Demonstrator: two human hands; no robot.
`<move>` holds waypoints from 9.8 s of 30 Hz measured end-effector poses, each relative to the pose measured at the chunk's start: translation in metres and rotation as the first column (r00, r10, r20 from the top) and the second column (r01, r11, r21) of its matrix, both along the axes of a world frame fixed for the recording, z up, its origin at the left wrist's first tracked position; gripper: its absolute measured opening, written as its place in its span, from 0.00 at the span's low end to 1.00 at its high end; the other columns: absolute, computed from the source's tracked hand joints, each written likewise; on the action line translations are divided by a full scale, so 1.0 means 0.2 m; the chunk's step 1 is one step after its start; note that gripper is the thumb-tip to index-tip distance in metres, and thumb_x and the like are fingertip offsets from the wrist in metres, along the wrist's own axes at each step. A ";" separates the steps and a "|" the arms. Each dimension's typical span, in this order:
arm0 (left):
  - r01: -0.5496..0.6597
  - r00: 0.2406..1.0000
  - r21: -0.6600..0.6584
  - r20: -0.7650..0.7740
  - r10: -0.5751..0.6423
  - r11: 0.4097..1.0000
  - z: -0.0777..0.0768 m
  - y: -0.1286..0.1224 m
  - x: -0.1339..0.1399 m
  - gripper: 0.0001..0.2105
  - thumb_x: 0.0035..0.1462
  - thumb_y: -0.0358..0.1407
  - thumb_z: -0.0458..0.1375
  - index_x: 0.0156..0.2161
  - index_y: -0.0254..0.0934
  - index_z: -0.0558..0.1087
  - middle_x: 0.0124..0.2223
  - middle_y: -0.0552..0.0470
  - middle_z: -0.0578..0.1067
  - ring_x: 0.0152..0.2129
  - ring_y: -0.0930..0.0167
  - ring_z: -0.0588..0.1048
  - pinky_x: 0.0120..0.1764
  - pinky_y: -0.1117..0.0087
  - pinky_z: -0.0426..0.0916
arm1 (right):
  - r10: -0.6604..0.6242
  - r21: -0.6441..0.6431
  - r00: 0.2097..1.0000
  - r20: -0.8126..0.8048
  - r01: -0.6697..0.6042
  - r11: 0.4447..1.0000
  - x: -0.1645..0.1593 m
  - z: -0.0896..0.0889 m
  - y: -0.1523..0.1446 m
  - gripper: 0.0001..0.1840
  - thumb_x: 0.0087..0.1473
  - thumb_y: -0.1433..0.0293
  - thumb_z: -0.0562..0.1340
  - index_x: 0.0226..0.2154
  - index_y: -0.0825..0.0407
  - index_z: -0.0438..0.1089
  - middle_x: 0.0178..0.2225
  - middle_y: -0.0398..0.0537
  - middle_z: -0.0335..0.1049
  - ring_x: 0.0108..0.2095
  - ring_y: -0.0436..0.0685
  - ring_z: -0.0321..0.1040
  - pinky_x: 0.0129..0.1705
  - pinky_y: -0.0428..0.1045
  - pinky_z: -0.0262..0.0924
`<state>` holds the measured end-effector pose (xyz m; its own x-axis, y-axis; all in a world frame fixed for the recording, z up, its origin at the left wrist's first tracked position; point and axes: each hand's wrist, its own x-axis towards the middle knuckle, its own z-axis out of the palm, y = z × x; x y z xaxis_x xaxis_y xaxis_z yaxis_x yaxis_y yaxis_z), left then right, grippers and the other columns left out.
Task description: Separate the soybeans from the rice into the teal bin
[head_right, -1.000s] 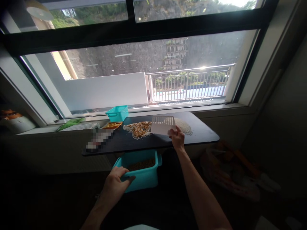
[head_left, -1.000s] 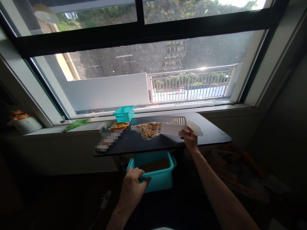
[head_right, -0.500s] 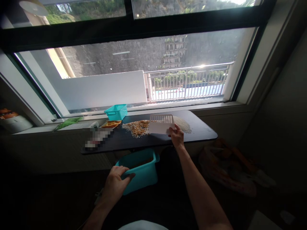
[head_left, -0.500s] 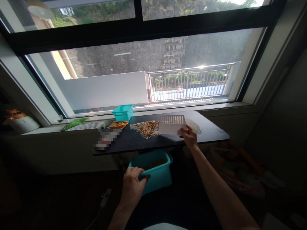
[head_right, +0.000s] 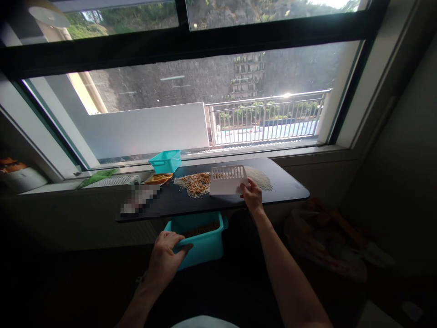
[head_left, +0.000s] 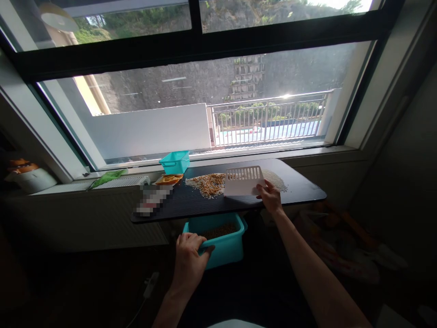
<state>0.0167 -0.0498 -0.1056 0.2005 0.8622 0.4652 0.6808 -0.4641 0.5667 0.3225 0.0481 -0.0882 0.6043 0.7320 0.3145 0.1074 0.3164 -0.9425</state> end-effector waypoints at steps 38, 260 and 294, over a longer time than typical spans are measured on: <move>0.024 0.997 0.118 -0.072 -0.016 0.993 0.01 0.06 0.07 0.02 0.50 0.34 0.66 0.30 0.38 0.77 0.29 0.51 0.77 0.36 0.61 0.71 0.46 0.51 0.68 | 0.085 -0.005 0.715 0.694 -0.113 0.994 -0.13 0.02 -0.29 0.16 0.58 0.65 0.55 0.42 0.47 0.77 0.44 0.50 0.80 0.44 0.63 0.77 0.47 0.55 0.69; -0.055 0.990 0.081 -0.125 0.065 0.995 0.09 0.08 -0.13 0.03 0.49 0.31 0.67 0.29 0.38 0.76 0.30 0.51 0.76 0.37 0.62 0.71 0.48 0.50 0.67 | 0.382 -0.092 0.922 0.071 -0.375 0.922 -0.32 0.01 -0.17 0.30 0.35 0.45 0.71 0.32 0.51 0.76 0.31 0.46 0.77 0.31 0.57 0.74 0.31 0.53 0.76; -0.181 0.926 0.158 -0.306 0.223 0.971 0.10 0.03 -0.74 0.02 0.50 0.35 0.64 0.29 0.39 0.77 0.30 0.51 0.77 0.36 0.61 0.71 0.50 0.50 0.63 | 0.585 -0.035 0.779 0.226 -0.593 0.804 -0.87 -0.01 0.01 0.16 0.48 0.54 0.65 0.29 0.50 0.73 0.28 0.43 0.74 0.29 0.54 0.70 0.34 0.51 0.72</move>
